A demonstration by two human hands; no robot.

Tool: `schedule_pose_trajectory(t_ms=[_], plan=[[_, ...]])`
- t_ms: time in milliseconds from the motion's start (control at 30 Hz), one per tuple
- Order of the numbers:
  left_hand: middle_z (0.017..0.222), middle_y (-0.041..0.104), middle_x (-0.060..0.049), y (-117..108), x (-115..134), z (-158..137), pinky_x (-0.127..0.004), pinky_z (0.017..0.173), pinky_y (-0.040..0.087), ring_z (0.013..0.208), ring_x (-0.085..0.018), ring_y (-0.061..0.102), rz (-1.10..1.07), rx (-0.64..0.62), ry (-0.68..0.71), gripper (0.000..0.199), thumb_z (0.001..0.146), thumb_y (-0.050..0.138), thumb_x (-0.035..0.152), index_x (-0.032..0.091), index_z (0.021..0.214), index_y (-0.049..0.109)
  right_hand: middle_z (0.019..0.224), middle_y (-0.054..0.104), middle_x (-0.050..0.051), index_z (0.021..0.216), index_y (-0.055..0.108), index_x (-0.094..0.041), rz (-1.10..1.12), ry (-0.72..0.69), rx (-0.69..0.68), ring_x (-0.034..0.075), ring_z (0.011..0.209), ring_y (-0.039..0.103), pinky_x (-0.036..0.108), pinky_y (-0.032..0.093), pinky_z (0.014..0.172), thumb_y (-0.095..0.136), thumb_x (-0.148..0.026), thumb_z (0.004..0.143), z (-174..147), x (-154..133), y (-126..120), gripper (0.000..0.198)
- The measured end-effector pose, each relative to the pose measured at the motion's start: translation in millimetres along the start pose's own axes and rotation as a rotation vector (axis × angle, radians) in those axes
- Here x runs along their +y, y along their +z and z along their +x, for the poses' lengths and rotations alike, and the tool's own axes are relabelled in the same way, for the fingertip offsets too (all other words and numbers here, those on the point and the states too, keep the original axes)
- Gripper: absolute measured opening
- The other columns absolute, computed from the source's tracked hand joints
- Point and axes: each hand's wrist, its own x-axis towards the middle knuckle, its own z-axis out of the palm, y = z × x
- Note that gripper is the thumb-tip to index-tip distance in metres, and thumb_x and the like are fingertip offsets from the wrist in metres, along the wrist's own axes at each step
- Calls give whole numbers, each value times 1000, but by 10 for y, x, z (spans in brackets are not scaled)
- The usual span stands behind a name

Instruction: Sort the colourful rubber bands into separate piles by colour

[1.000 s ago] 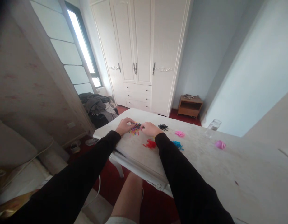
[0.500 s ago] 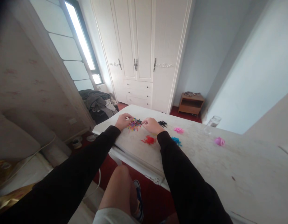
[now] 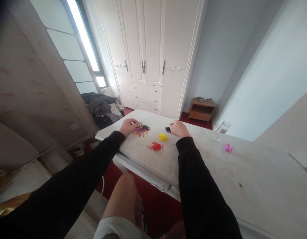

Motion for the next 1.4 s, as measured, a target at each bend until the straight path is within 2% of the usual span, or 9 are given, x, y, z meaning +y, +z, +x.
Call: schedule_pose_trajectory(t_ms=[300,467,600,700,800,1033,1167,1400], plan=[[75,76,-7,-7,21,-2,-34,73,52,72,-22,66,-5,2,-30,28,84,64,41,18,73,76,115,79,16,107,82,-15,-35,-1,0,27,108,73,34,52,96,60,-20,88,-19,7,34,30],[75,76,-7,-8,44,-20,-34,72,51,72,-21,65,7,9,-27,30,85,64,42,19,71,75,120,78,14,106,81,-16,4,-108,69,25,113,70,34,49,102,60,-18,88,-40,-105,37,28],[77,75,-6,-5,60,-27,-33,71,49,74,-21,65,-20,28,-5,29,85,62,44,20,72,73,120,77,13,108,79,-15,30,-253,23,24,113,69,33,48,105,59,-14,87,-78,-276,83,29],[74,72,-5,-15,84,-31,-31,69,48,73,-19,63,-78,75,-26,31,87,59,44,19,74,71,122,75,14,111,77,-14,2,-293,-26,24,114,68,34,47,106,59,-15,88,-114,-375,132,30],[76,72,-4,-37,142,-49,-30,67,48,72,-18,62,-112,112,-58,31,89,57,44,19,76,70,124,74,14,114,77,-14,-19,-317,-72,24,116,67,34,46,108,60,-16,89,-138,-425,173,30],[79,72,-4,-43,256,-87,-31,73,51,76,-18,65,-143,98,-61,26,92,56,40,19,81,66,125,75,13,113,77,-16,-52,-353,-134,24,119,67,33,45,111,61,-17,89,-136,-443,225,29],[77,71,-3,-9,217,-67,-31,74,52,77,-19,67,-169,112,-99,16,88,62,35,20,82,65,125,75,12,111,78,-16,-63,-360,-140,24,120,67,33,44,111,61,-18,90,-135,-441,233,28],[73,68,-2,-10,185,-45,-31,69,52,70,-17,62,-146,120,-84,6,79,65,25,19,78,65,123,75,13,109,79,-16,-79,-360,-147,25,118,67,33,45,110,61,-17,90,-148,-458,221,26]])
